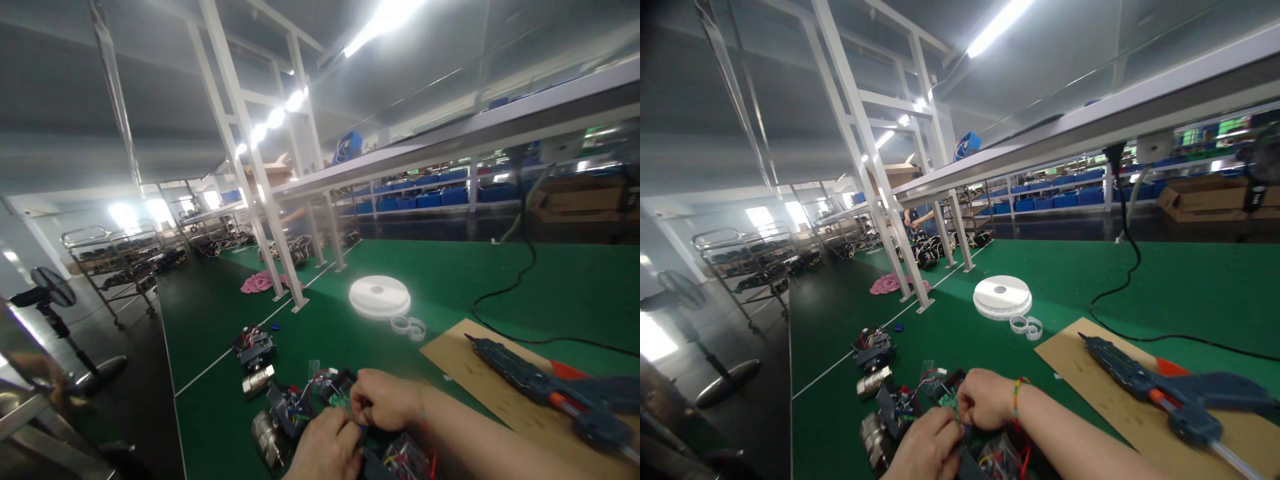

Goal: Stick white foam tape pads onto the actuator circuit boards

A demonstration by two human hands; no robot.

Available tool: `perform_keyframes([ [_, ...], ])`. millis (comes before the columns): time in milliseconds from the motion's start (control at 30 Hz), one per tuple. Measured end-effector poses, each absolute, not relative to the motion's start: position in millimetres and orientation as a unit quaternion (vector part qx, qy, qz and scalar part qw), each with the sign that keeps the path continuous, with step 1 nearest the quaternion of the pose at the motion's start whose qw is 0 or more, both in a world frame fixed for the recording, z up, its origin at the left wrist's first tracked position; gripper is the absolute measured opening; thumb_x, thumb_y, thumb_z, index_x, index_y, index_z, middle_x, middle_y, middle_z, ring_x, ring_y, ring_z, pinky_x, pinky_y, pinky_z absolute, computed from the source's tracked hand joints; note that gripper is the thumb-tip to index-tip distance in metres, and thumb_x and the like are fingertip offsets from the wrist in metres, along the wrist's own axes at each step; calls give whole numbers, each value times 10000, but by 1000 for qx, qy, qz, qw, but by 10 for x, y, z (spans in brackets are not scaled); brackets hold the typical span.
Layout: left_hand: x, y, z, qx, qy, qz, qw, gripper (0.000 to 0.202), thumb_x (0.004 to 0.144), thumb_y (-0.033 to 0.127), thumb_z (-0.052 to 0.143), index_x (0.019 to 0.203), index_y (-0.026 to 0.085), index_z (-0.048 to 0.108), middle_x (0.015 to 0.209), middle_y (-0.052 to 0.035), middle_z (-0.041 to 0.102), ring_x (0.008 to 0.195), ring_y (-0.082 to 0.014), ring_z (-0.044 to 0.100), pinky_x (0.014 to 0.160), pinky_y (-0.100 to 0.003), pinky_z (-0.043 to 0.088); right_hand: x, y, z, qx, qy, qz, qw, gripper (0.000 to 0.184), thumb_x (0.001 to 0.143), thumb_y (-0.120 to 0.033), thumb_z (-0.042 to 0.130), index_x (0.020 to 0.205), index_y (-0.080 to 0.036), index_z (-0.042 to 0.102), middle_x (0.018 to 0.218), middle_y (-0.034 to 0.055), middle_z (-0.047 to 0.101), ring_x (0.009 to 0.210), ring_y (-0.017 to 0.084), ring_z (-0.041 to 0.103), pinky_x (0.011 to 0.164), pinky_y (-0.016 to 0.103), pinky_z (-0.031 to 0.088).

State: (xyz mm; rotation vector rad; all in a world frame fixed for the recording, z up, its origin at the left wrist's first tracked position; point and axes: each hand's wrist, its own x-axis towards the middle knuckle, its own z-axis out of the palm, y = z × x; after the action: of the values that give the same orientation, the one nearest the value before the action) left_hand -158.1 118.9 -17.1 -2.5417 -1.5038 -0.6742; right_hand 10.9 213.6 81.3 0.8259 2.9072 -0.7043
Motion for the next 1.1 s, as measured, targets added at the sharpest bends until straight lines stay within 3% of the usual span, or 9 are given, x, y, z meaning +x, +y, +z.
perform_keyframes([
  [200,-1596,1200,-203,-833,-488,-243,94,257,684,142,657,917,227,589,976,-27,661,856,-217,644,711,-299,554,344,2095,878,233,961,-143,-33,117,756,-85,667,799,-180,719,873,50,729,948,206,603,768,270,408],
  [567,-1544,1105,-52,-831,-501,-238,50,260,704,108,600,938,223,593,979,-35,657,884,-208,639,765,-300,551,334,2153,854,178,979,-95,-14,178,731,-93,617,726,-220,741,772,31,731,809,196,574,772,312,380],
  [800,-1484,1095,-74,-833,-503,-231,10,205,707,147,674,905,186,637,945,-69,680,874,-249,655,747,-337,563,349,2157,839,176,976,-124,17,210,732,-89,654,792,-238,788,791,16,756,792,184,588,783,294,383],
  [900,-1457,1036,60,-840,-490,-234,-22,142,752,163,673,885,211,658,935,-28,696,870,-190,666,771,-265,552,355,2174,818,186,971,-143,32,205,712,-87,669,771,-234,798,759,17,760,772,181,603,782,287,393],
  [1000,-1555,902,359,-841,-479,-246,-52,95,812,248,657,891,294,686,916,60,709,862,-96,667,804,-154,512,379,2206,795,199,964,-169,43,212,667,-84,664,742,-229,800,692,15,746,748,180,621,731,268,406],
  [1100,-1888,835,705,-746,-589,-310,-22,243,925,408,499,1057,301,672,1071,9,696,1052,-142,634,977,-245,481,415,2236,798,199,958,-200,50,232,649,-89,624,734,-221,796,652,-2,721,686,157,614,664,242,402],
])
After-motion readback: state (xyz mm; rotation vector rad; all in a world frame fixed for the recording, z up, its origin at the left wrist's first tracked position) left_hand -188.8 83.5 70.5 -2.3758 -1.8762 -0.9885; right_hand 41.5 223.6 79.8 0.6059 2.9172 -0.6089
